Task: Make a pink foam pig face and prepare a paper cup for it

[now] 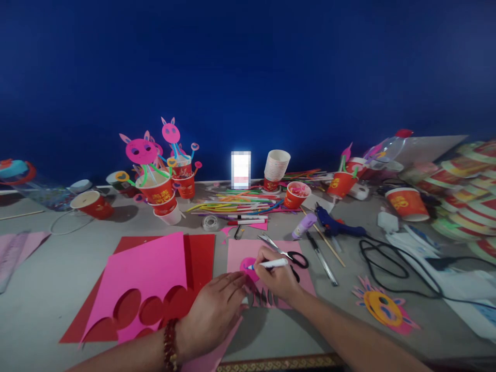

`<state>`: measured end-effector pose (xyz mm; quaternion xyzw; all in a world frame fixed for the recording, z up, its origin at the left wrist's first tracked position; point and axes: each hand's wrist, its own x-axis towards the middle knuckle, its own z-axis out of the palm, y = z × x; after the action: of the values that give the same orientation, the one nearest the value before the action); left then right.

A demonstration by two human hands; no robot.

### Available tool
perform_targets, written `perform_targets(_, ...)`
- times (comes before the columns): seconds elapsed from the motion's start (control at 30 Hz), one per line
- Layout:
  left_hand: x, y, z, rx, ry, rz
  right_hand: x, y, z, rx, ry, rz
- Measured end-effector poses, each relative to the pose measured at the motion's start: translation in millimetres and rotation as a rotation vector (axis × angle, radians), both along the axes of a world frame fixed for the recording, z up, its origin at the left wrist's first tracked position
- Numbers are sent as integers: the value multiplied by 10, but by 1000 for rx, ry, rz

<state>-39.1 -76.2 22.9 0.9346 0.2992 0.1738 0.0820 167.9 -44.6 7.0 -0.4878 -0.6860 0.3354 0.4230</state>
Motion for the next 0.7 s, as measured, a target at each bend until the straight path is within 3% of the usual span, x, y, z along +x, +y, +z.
perform_targets(0.7, -4, -10, -28, 0, -14, 15, -3, 17, -2, 56, -18, -37)
